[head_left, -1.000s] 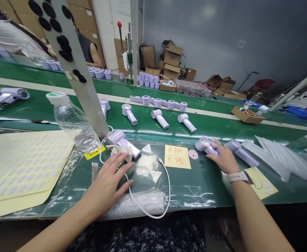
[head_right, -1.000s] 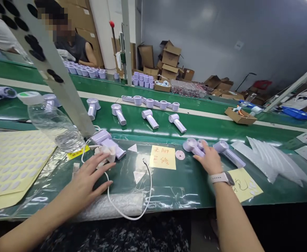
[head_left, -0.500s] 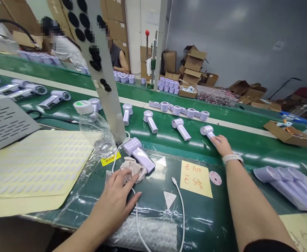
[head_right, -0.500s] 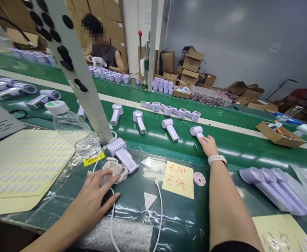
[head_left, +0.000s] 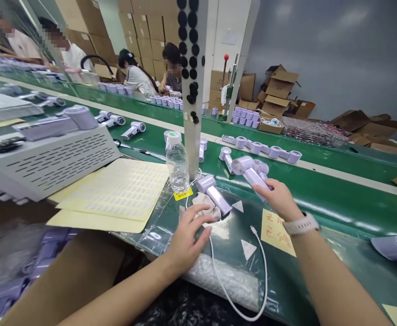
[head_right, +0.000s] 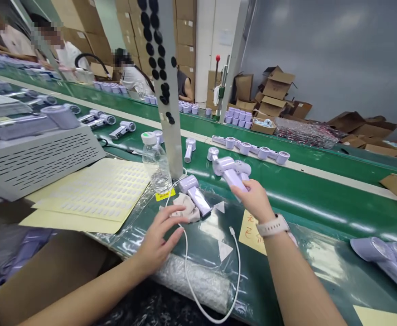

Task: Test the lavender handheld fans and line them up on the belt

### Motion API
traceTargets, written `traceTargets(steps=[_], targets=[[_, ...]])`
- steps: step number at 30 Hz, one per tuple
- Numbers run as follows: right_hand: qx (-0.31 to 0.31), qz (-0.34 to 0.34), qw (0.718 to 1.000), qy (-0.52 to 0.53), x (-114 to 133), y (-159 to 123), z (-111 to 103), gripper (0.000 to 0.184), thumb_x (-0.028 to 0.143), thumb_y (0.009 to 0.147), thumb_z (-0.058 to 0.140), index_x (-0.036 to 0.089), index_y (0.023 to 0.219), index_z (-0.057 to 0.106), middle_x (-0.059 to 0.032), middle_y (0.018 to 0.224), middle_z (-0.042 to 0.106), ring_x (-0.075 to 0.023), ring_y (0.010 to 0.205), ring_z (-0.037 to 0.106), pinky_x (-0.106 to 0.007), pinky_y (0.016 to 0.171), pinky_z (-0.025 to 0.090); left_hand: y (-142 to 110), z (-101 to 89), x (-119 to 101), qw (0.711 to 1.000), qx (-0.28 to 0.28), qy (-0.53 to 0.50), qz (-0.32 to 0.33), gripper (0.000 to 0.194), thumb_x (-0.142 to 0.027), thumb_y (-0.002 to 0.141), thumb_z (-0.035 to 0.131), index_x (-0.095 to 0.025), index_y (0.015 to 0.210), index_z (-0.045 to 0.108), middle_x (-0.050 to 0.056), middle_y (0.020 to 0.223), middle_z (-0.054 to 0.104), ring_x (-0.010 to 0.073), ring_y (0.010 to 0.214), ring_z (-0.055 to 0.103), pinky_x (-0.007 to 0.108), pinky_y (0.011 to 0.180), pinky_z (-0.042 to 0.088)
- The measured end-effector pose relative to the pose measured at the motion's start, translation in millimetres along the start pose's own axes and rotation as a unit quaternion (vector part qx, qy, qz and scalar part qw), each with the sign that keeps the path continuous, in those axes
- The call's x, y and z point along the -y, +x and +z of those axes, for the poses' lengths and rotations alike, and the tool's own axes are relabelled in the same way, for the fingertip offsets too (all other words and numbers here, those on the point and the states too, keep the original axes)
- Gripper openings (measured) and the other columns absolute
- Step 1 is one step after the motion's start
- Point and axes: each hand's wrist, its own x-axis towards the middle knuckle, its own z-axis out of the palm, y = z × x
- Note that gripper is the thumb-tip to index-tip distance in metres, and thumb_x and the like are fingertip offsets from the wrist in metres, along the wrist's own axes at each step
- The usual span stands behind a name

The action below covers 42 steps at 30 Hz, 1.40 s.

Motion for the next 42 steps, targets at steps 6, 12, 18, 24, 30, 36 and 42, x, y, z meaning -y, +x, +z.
traceTargets(steps=[6,12,18,24,30,36,42], targets=[[-0.034,-0.194,0.978,0.07,56,-133,23,0.055,0.052,0.081,0.075,0.022,0.127,0.075,-0.0184,0.156,0.046,-0.0437,0.14,0.047,-0.06,0.112,0.042,12,34.0,-46,0.801,-0.028,-0.563,-0.2,0.072,-0.075,0.076,0.069,-0.018,0.121,0.07,0.014,0.121,0.074,0.0314,0.115,0.068,0.044,0.105,0.052],[0.029,-0.052,0.989,0.137,19,-131,24,0.042,0.05,0.101,0.047,0.021,0.083,0.071,-0.0125,0.088,0.073,-0.0295,0.085,0.07,-0.043,0.075,0.056,-3,4.3,-43,0.769,0.024,-0.557,-0.312,0.064,-0.073,0.062,0.082,-0.013,0.08,0.075,0.011,0.09,0.079,0.0231,0.078,0.074,0.034,0.08,0.061],[0.014,-0.022,0.99,0.137,8,-122,57,0.028,0.033,0.095,0.059,0.024,0.072,0.044,-0.008,0.074,0.062,-0.0262,0.079,0.063,-0.038,0.071,0.05,-3,-11.3,-48,0.783,-0.02,-0.573,-0.241,0.064,-0.074,0.063,0.081,-0.015,0.086,0.076,0.01,0.095,0.08,0.0278,0.097,0.075,0.036,0.089,0.06],[0.228,-0.067,0.886,0.398,52,-188,58,0.029,0.048,0.094,0.058,0.02,0.089,0.064,0.0004,0.059,0.065,-0.0175,0.053,0.062,-0.029,0.054,0.052,2,-17.9,-53,0.803,-0.047,-0.568,-0.174,0.07,-0.086,0.058,0.073,-0.018,0.076,0.069,0.011,0.097,0.078,0.0343,0.108,0.071,0.045,0.088,0.06],[0.133,-0.079,0.865,0.478,83,-206,66,0.04,0.047,0.095,0.063,0.021,0.065,0.058,0.003,0.046,0.054,-0.0126,0.042,0.052,-0.024,0.047,0.042,9,-8.0,-68,0.805,-0.07,-0.574,-0.137,0.073,-0.093,0.064,0.062,-0.02,0.066,0.061,0.01,0.104,0.076,0.0354,0.117,0.067,0.046,0.088,0.059],[0.105,-0.041,0.848,0.517,80,-212,83,0.044,0.057,0.102,0.052,0.023,0.074,0.053,0.0057,0.05,0.05,-0.0125,0.043,0.05,-0.023,0.046,0.038,4,0.7,-65,0.818,-0.102,-0.557,-0.102,0.072,-0.092,0.063,0.061,-0.02,0.068,0.066,0.007,0.094,0.076,0.0307,0.105,0.071,0.042,0.086,0.059],[0.062,-0.211,0.892,0.395,75,-211,72,0.028,0.035,0.107,0.047,0.024,0.088,0.064,-0.0038,0.095,0.067,-0.0187,0.088,0.064,-0.028,0.077,0.049,3,-7.9,-73,0.76,-0.107,-0.624,-0.145,0.071,-0.09,0.063,0.066,-0.018,0.064,0.062,0.007,0.11,0.074,0.029,0.108,0.07,0.041,0.092,0.058]])
